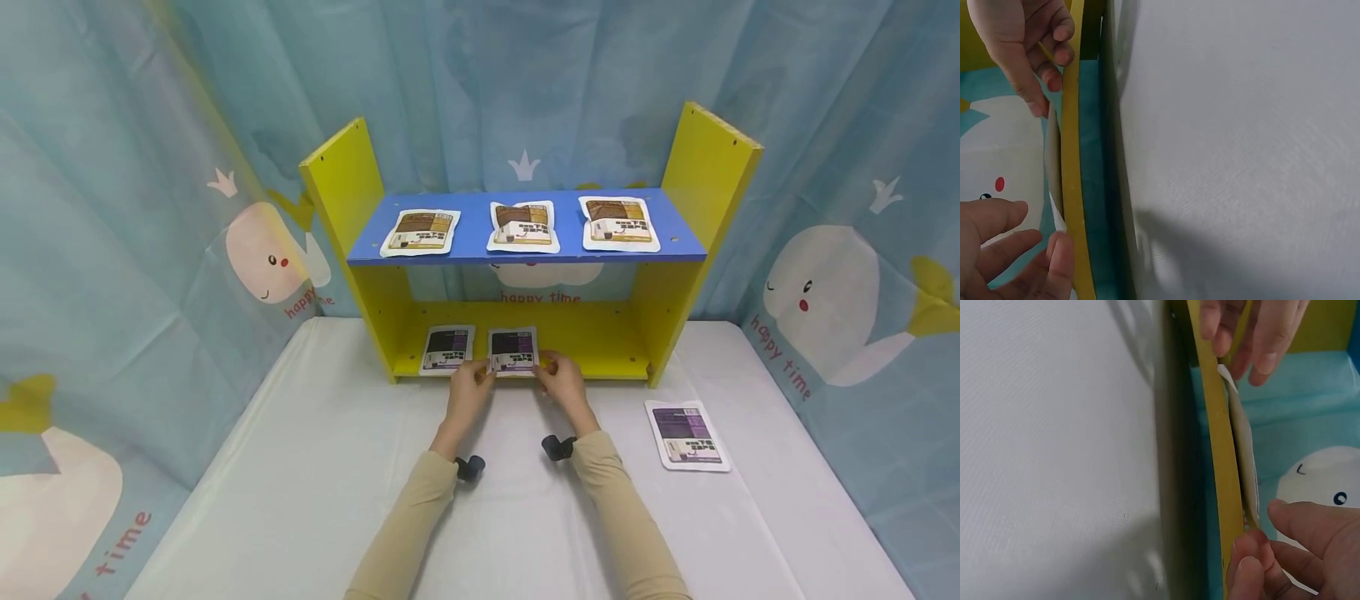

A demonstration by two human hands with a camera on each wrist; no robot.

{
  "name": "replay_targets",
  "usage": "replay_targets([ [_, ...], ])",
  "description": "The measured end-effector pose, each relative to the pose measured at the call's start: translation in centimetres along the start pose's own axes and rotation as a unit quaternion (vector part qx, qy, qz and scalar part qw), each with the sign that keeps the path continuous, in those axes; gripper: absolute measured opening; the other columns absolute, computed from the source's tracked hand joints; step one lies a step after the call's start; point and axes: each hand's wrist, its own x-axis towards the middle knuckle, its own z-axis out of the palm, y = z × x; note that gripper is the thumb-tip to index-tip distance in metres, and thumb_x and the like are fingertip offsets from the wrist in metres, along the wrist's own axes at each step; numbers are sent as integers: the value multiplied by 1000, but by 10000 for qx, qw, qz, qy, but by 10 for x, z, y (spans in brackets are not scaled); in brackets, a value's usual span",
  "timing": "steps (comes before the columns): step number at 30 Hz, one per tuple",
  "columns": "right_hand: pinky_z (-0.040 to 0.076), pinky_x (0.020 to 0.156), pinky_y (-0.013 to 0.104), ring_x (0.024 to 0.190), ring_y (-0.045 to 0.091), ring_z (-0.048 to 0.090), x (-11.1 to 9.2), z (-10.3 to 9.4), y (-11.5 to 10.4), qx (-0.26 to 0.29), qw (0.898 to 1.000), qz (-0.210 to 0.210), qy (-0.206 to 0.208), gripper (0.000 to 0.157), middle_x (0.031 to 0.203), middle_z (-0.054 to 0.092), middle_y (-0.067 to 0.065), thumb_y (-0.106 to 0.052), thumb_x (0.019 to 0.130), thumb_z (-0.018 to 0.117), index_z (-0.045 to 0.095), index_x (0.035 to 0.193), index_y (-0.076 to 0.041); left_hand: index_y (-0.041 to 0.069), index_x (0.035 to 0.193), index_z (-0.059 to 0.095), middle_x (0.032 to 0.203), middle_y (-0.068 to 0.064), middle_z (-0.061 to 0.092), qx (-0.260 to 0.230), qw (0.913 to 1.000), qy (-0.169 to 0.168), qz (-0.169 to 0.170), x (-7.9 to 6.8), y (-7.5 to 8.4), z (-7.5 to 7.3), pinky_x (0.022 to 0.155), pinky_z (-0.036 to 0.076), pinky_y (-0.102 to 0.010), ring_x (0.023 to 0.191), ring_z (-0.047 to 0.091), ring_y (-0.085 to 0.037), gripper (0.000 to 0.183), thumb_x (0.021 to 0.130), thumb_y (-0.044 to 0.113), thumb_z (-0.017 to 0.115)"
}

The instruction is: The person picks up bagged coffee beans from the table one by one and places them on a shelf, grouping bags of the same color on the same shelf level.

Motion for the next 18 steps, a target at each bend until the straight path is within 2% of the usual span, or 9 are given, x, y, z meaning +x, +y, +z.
replay_targets([
  [4,38,37,24,51,39,55,-3,-2,0,-64,10000,37,20,44,65,57,23,-19,82,60,49,119,3,-1,108,61,93,-15,57,-95,9999,-40,-101,-3,1,0,57,46,-21,69,55,-13,30,81,12,61],
  [8,40,38,23,52,36,57,-6,-5,2,-110,9999,37,81,42,70,60,22,-18,83,60,50,118,3,3,110,60,101,-14,56,-66,9999,-8,-136,-6,3,2,57,47,-21,70,57,-13,30,82,14,60],
  [12,42,40,24,52,32,57,-10,-10,4,-164,9997,-2,158,40,73,60,20,-18,83,59,51,118,2,7,110,60,102,-11,56,-21,9999,127,-96,-11,6,5,58,47,-23,71,57,-12,29,82,16,60],
  [18,42,41,24,55,36,57,-17,-19,8,-117,9996,-132,208,40,76,60,21,-19,85,57,51,119,1,10,110,60,104,-7,57,-262,9991,335,14,-19,11,9,60,46,-23,75,57,-14,27,83,15,59],
])
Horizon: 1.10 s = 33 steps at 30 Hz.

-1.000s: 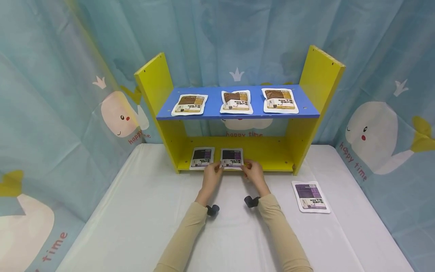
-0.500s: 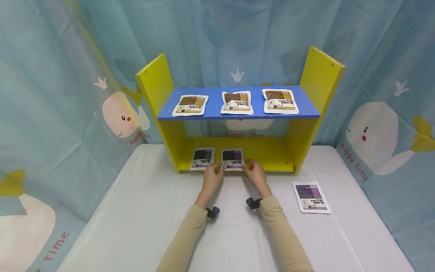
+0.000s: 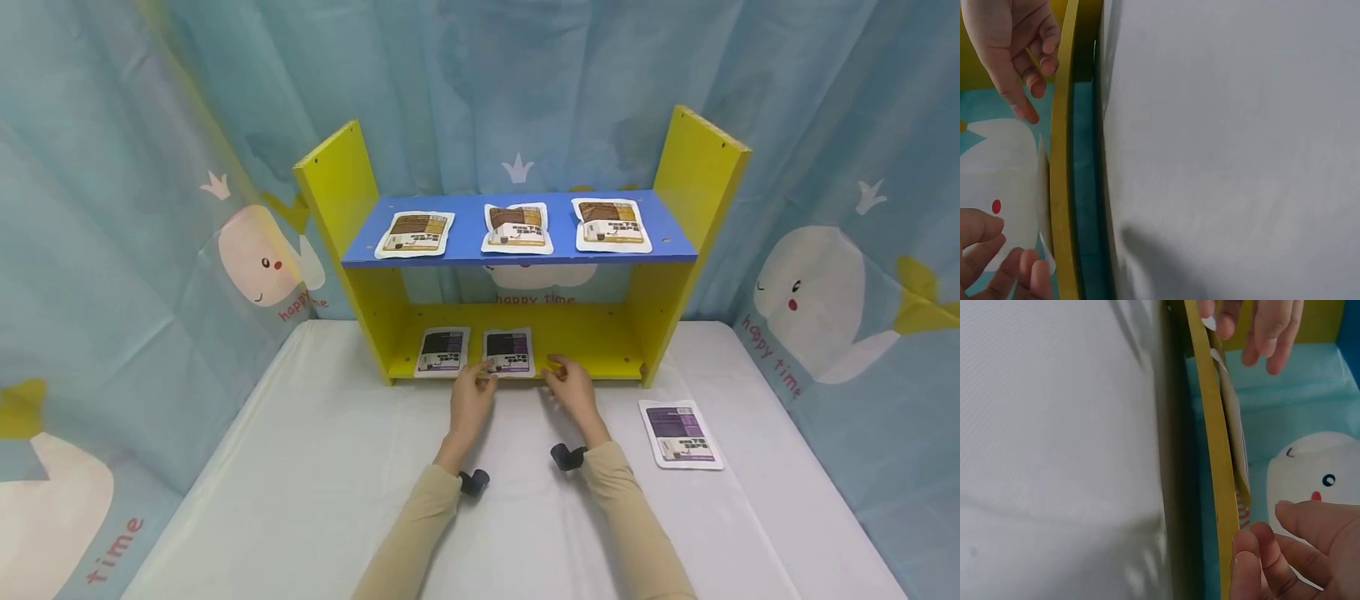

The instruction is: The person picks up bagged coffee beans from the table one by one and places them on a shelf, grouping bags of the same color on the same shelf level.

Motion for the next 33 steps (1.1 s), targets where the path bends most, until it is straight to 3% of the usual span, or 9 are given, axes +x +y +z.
replay_targets([
  [11,43,41,24,54,35,58,-15,-9,9,81,9996,-132,238,36,75,62,17,-18,83,59,55,113,1,9,105,62,101,-1,58,-480,9982,98,339,-12,1,16,56,43,-20,72,52,-11,24,82,12,59],
  [23,45,42,23,53,24,60,-27,-22,19,-71,9987,-75,491,33,76,59,13,-19,83,59,58,110,0,12,104,63,99,-7,60,-991,9945,-222,262,-30,11,37,57,46,-18,70,54,-11,23,81,9,60],
  [33,45,43,21,56,29,60,-41,-38,30,-210,9967,-81,777,30,74,60,13,-21,83,59,60,108,-2,9,105,62,95,-6,60,-1270,9901,-598,4,-42,23,52,61,47,-17,72,55,-11,24,81,10,60],
])
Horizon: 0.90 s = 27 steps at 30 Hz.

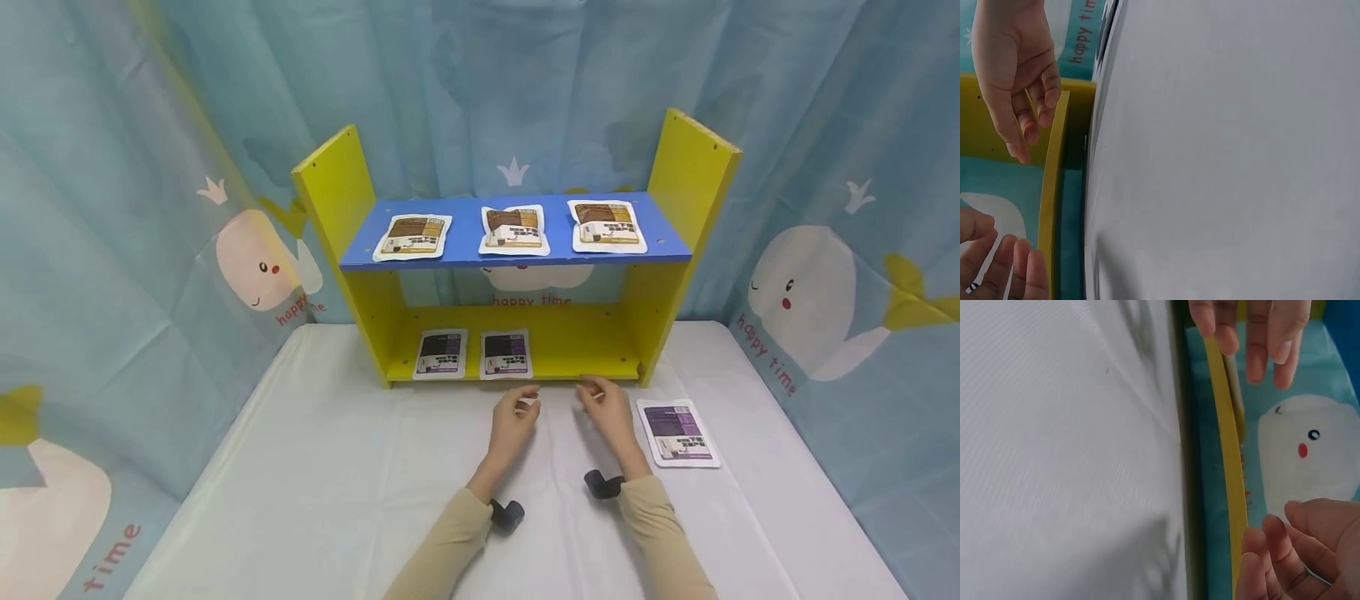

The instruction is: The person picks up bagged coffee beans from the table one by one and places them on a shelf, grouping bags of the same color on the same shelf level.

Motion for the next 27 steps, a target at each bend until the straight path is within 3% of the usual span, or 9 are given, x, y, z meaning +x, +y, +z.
replay_targets([
  [7,46,44,20,58,28,60,-8,-14,4,-17,10000,3,57,31,76,60,15,-21,84,59,60,108,-3,8,105,62,94,-6,60,-157,9997,-190,91,-7,7,10,62,47,-17,70,55,-12,24,81,9,60],
  [20,41,50,16,60,-3,50,-20,-33,20,-700,9960,-266,487,28,73,64,8,-19,82,61,63,105,-4,6,108,60,96,-6,60,-206,9946,-986,-235,-24,15,32,65,46,-14,73,55,-6,28,81,13,61],
  [27,40,52,16,64,-1,50,-26,-43,24,-762,9947,-196,662,26,77,63,7,-19,82,61,63,105,-7,5,108,61,96,-7,60,-141,9894,-1421,-273,-32,23,44,65,46,-13,73,56,-5,29,80,14,62],
])
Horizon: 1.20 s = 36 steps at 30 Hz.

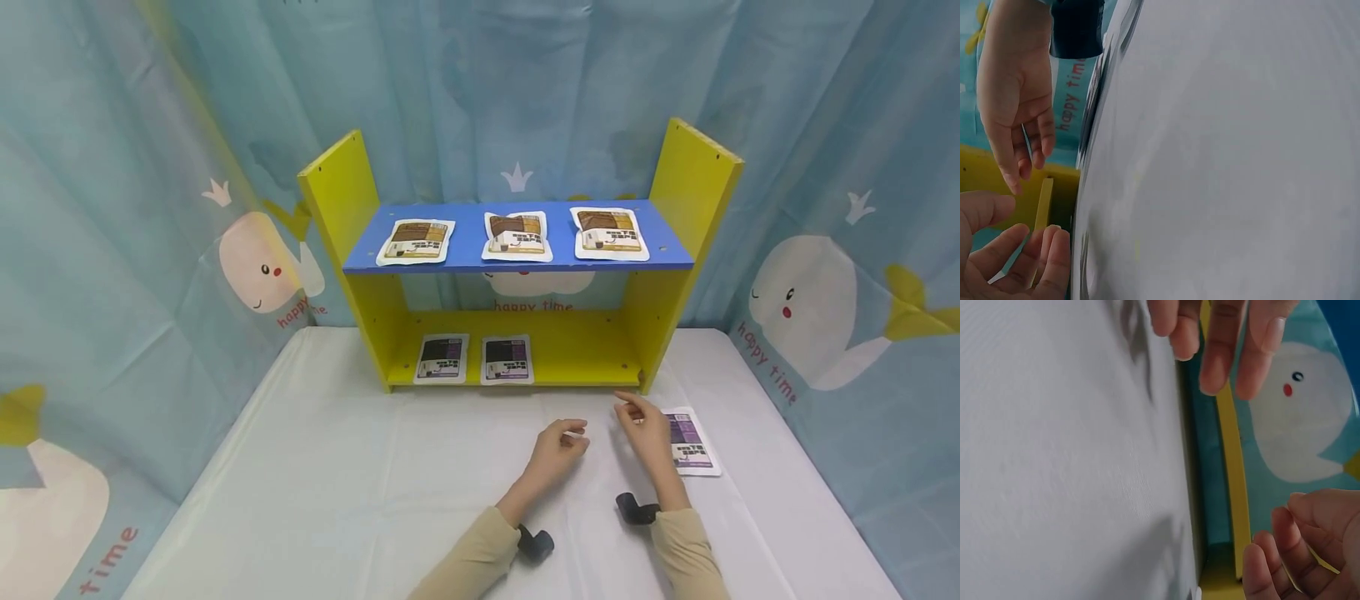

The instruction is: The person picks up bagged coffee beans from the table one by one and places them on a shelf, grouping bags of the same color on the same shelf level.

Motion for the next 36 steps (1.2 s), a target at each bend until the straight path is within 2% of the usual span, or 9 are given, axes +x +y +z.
replay_targets([
  [5,40,57,11,68,-2,49,-4,-8,7,1,9999,60,104,28,81,61,6,-21,84,58,63,107,-6,6,107,61,94,-5,61,-66,9997,-215,-123,-3,1,11,63,45,-12,73,56,-3,28,80,15,61],
  [11,41,52,21,71,4,50,-11,-21,14,-83,9989,412,184,35,85,58,6,-30,85,55,60,109,-5,4,107,61,91,-2,63,-120,9984,-549,-111,-7,-1,23,63,44,-12,71,53,2,28,82,16,59],
  [16,40,57,20,74,7,51,-8,-21,56,-566,9963,515,403,38,88,58,4,-42,85,51,60,111,-16,3,106,61,91,-5,64,59,9978,-667,-26,-9,5,29,63,43,-10,71,53,3,28,81,16,60],
  [21,37,60,16,73,1,47,-4,-19,97,-847,9925,425,778,32,87,57,2,-37,84,54,61,111,-21,6,108,61,92,-2,64,235,9964,-816,-44,-9,9,35,63,43,-10,72,53,4,30,81,18,60],
  [24,37,60,13,72,2,46,-7,-27,94,-937,9915,351,837,33,89,57,4,-35,85,54,61,110,-17,5,108,61,91,-2,64,380,9948,-944,-7,-8,11,38,63,42,-9,73,53,3,30,81,18,60],
  [26,39,61,15,72,6,48,-10,-35,81,-928,9914,368,849,32,88,57,7,-32,85,54,62,108,-11,5,108,61,91,-1,64,458,9937,-1022,-32,-7,14,39,63,42,-9,73,54,3,30,81,18,60],
  [29,45,63,25,75,19,52,-15,-48,59,-877,9912,584,801,31,89,56,14,-23,84,54,61,106,-3,6,109,61,92,0,65,563,9920,-1121,-102,-6,16,42,64,43,-9,75,54,3,31,81,19,60],
  [32,44,69,41,82,32,52,-18,-59,42,-894,9899,901,628,30,94,54,22,-14,84,54,58,108,3,7,109,61,92,1,65,644,9910,-1168,-137,-4,18,46,64,42,-8,75,55,4,31,81,19,61],
  [36,38,76,48,91,39,49,-21,-68,42,-1116,9845,1298,392,32,103,51,26,-12,85,51,55,112,5,6,110,60,93,0,66,610,9904,-1227,-162,0,20,50,63,42,-7,75,55,4,33,80,20,62],
])
